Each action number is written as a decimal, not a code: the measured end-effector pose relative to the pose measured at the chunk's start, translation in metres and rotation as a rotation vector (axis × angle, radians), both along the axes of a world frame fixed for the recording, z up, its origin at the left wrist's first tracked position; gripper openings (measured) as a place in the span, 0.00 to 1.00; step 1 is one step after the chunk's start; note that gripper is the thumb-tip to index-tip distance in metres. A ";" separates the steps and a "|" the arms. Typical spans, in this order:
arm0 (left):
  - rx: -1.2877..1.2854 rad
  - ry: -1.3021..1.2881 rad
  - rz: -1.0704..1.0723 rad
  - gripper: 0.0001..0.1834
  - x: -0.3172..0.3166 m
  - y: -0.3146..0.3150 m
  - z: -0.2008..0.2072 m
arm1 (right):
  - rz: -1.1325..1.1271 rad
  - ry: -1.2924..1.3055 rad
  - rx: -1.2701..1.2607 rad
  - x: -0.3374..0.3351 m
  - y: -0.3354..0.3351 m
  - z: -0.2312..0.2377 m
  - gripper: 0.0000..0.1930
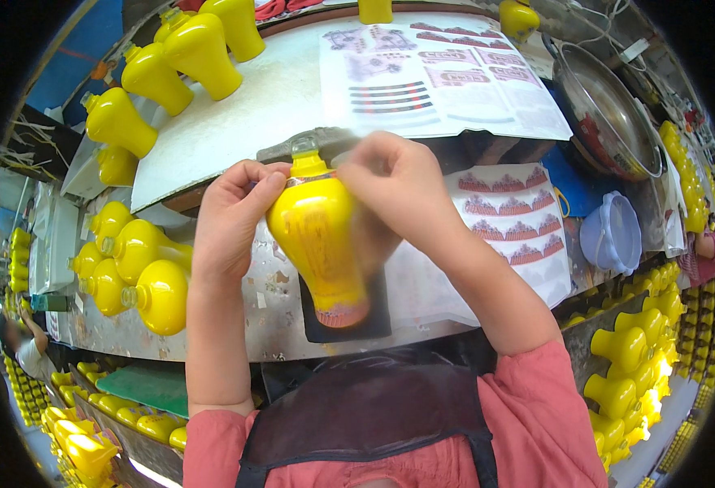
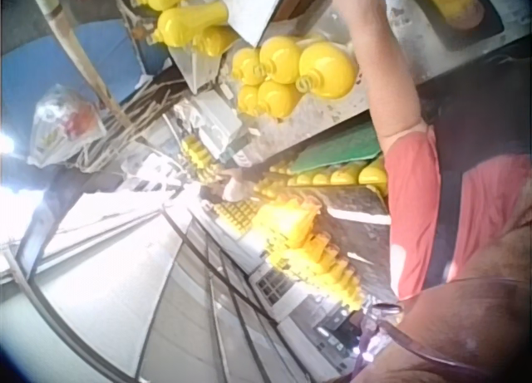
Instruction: The person applies a label to a yellow plastic bottle, smooths it with a cloth, and then screws on a cap. The labeled bottle is placed on a nearby surface among other similar bottles.
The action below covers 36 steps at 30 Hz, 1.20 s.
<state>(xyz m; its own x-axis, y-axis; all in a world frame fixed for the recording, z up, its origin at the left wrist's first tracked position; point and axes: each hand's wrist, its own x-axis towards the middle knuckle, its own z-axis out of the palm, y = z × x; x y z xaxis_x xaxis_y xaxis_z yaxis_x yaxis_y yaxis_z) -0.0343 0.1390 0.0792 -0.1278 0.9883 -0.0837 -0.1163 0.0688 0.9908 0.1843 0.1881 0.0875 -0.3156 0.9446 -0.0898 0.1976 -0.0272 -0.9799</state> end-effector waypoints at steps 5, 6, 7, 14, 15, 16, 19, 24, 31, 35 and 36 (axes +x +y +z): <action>0.081 0.028 -0.108 0.05 -0.004 -0.019 0.024 | -0.031 0.167 0.099 0.009 -0.025 0.011 0.07; 0.107 0.023 -0.130 0.04 -0.004 -0.021 0.026 | -0.015 0.168 0.096 0.010 -0.029 0.013 0.06; 0.113 0.042 -0.130 0.04 -0.003 -0.023 0.028 | 0.001 0.169 0.094 0.011 -0.032 0.014 0.05; 0.191 0.081 -0.145 0.04 -0.001 -0.028 0.028 | -0.016 0.173 0.131 0.013 -0.042 0.014 0.04; 0.197 0.071 -0.152 0.04 -0.001 -0.028 0.028 | -0.022 0.176 0.149 0.012 -0.042 0.014 0.05; 0.198 0.089 -0.150 0.05 -0.001 -0.029 0.028 | -0.036 0.172 0.161 0.012 -0.041 0.013 0.06; 0.203 0.112 -0.139 0.05 0.000 -0.030 0.029 | -0.043 0.150 0.182 0.012 -0.038 0.013 0.08; 0.217 0.120 -0.122 0.06 0.002 -0.031 0.030 | 0.012 0.091 0.199 0.014 -0.034 0.013 0.06; 0.213 0.140 -0.126 0.06 0.003 -0.033 0.032 | 0.003 0.089 0.190 0.014 -0.035 0.010 0.07; 0.199 0.156 -0.134 0.05 0.004 -0.034 0.036 | 0.023 0.074 0.244 0.015 -0.029 0.015 0.08; 0.202 0.153 -0.139 0.05 0.005 -0.035 0.036 | 0.035 0.075 0.229 0.016 -0.025 0.018 0.10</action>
<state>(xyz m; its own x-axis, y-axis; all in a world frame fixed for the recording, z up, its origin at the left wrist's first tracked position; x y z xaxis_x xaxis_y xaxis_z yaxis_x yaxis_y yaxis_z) -0.0294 0.1040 0.1155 0.0146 0.9918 0.1266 0.0322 -0.1270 0.9914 0.2000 0.1631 0.1054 -0.3459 0.9261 0.1503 0.1214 0.2030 -0.9716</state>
